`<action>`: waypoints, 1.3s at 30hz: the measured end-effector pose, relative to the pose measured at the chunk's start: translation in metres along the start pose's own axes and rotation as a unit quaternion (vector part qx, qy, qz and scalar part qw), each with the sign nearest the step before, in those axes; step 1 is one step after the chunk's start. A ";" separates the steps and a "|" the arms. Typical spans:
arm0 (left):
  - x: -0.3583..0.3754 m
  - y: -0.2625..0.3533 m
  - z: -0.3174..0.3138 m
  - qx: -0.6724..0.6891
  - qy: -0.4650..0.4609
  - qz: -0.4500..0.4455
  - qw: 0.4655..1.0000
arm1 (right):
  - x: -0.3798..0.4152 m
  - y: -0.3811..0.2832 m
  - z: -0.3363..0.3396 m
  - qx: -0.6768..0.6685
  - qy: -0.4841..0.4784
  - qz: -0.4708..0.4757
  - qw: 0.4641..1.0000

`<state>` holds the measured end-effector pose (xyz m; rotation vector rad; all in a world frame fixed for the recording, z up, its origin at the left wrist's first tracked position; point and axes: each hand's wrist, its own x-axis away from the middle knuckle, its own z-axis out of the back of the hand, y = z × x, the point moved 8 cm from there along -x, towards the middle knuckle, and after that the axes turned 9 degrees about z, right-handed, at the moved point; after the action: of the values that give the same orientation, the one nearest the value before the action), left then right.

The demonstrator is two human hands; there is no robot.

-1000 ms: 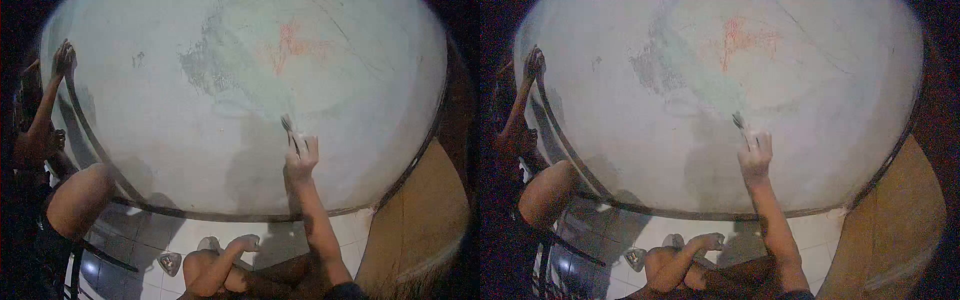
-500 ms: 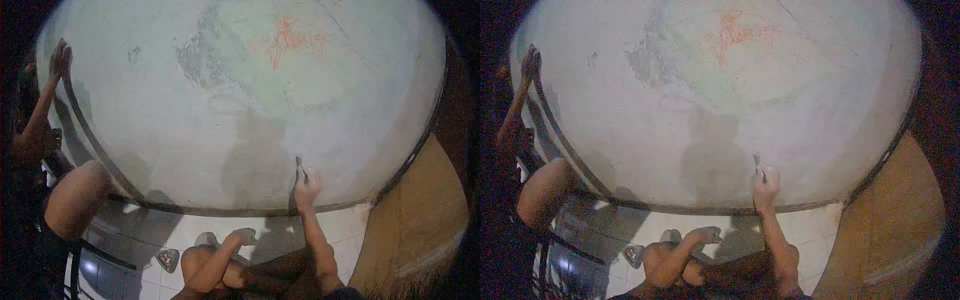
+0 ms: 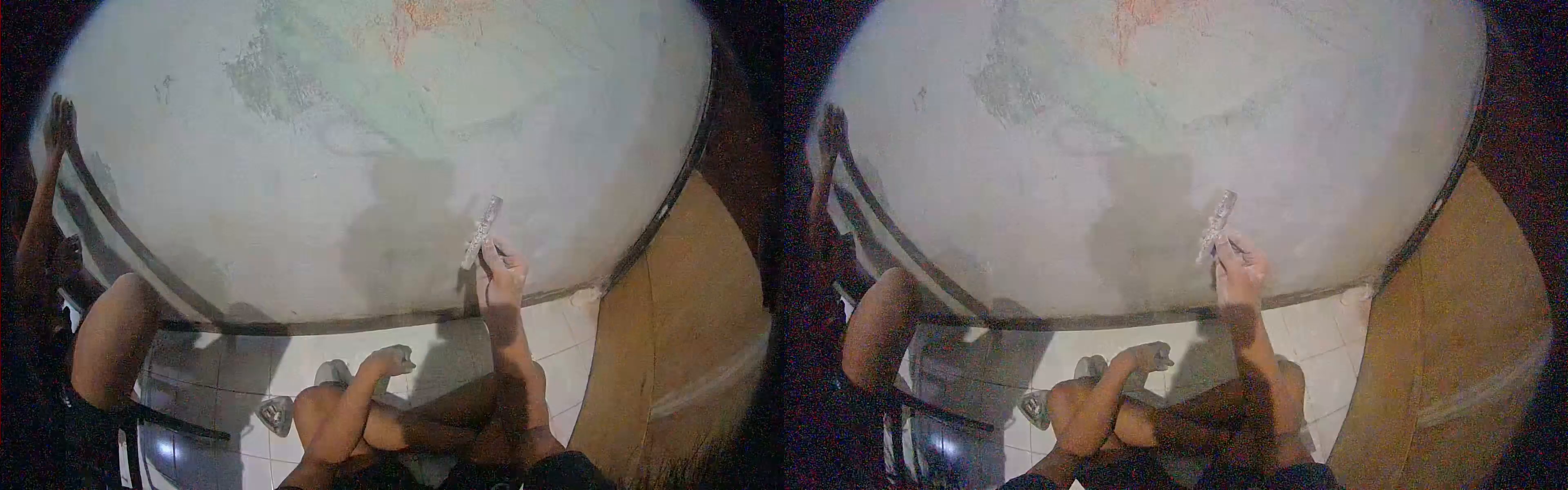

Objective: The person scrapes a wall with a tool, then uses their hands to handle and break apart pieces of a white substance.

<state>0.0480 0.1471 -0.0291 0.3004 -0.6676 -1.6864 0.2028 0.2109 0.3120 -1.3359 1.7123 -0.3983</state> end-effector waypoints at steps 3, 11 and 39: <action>-0.002 0.001 0.001 0.025 -0.012 0.021 0.999 | 0.002 -0.001 -0.004 0.006 -0.016 -0.006 1.000; -0.008 -0.012 -0.012 -0.010 -0.004 -0.012 1.000 | 0.006 -0.016 -0.022 0.098 -0.137 0.057 0.984; 0.077 0.145 0.171 0.238 0.141 -0.011 0.961 | 0.063 -0.026 -0.027 0.006 -0.049 -0.053 0.997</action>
<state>0.0554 0.1039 0.2044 0.8762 -0.8493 -1.4480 0.1961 0.1380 0.3166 -1.4199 1.5613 -0.3964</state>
